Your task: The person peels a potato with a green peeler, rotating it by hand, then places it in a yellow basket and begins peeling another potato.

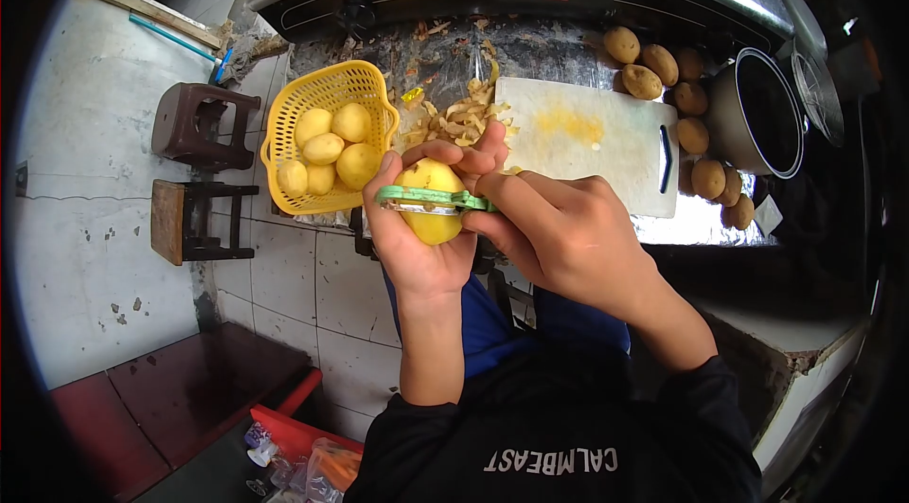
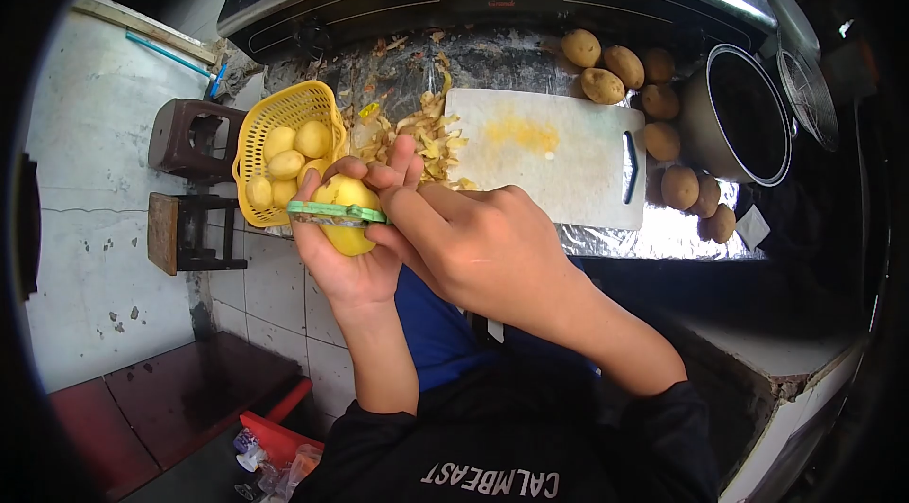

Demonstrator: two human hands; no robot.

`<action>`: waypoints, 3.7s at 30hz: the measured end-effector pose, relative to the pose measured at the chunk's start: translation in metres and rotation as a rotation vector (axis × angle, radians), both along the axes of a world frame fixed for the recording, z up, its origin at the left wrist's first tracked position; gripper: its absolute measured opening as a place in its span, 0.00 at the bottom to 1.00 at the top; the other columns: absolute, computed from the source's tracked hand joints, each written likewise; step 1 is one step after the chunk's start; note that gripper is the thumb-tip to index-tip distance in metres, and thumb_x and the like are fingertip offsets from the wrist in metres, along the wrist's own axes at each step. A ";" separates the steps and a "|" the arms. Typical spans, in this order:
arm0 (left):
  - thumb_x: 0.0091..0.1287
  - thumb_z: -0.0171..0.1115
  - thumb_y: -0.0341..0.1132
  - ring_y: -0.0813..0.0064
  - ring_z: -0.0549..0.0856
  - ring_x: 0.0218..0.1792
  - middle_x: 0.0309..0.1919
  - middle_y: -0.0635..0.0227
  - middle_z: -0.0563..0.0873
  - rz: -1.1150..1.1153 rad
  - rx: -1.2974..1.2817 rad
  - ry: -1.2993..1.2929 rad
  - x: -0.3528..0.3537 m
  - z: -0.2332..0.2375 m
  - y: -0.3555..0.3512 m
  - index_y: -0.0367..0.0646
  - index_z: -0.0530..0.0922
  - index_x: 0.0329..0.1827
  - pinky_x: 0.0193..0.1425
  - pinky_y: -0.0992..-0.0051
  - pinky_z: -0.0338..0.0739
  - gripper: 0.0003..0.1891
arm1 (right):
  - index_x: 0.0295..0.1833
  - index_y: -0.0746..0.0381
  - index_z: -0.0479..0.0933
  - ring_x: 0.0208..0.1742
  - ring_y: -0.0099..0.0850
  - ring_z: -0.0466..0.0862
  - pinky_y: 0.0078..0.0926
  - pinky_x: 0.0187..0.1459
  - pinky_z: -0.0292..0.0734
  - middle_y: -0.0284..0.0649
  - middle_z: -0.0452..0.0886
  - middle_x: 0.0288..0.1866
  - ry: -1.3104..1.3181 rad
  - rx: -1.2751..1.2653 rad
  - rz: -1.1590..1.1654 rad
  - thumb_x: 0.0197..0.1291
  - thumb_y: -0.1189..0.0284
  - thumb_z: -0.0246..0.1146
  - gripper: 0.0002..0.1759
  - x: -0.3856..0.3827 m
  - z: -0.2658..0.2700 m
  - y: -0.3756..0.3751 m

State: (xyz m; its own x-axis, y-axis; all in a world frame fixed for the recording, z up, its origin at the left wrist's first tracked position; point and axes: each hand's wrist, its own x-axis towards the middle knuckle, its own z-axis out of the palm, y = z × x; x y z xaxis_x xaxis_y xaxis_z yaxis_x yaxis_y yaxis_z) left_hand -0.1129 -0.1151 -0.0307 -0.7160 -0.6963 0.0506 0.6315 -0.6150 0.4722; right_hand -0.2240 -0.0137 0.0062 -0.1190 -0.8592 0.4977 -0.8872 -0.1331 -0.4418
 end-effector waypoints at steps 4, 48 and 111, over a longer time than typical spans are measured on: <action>0.74 0.36 0.48 0.52 0.79 0.61 0.43 0.46 0.86 0.024 -0.097 0.038 0.003 -0.003 -0.001 0.33 0.79 0.46 0.71 0.57 0.66 0.27 | 0.35 0.61 0.72 0.17 0.34 0.80 0.29 0.17 0.72 0.36 0.77 0.23 -0.030 -0.015 0.005 0.63 0.63 0.63 0.12 0.003 0.005 -0.006; 0.55 0.69 0.65 0.73 0.83 0.43 0.45 0.63 0.82 0.400 -0.688 -0.462 0.034 -0.008 0.006 0.33 0.75 0.51 0.50 0.76 0.76 0.39 | 0.37 0.64 0.72 0.27 0.50 0.80 0.42 0.29 0.72 0.49 0.77 0.23 -0.529 0.198 0.145 0.67 0.67 0.60 0.11 0.005 0.008 -0.006; 0.54 0.60 0.13 0.81 0.76 0.37 0.36 0.69 0.76 0.502 -1.102 -0.782 0.042 -0.003 0.007 0.29 0.70 0.63 0.47 0.81 0.74 0.29 | 0.37 0.65 0.74 0.24 0.44 0.80 0.37 0.25 0.72 0.46 0.78 0.23 -0.241 0.057 -0.083 0.60 0.68 0.67 0.12 -0.018 -0.016 -0.023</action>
State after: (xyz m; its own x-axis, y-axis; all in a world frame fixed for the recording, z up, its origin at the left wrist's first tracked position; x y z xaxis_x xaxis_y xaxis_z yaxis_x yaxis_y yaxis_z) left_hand -0.0712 -0.1083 -0.0336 -0.5069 -0.7443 0.4348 0.0294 0.4892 0.8717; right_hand -0.2418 -0.0370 -0.0097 -0.2995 -0.8674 0.3974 -0.7620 -0.0332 -0.6468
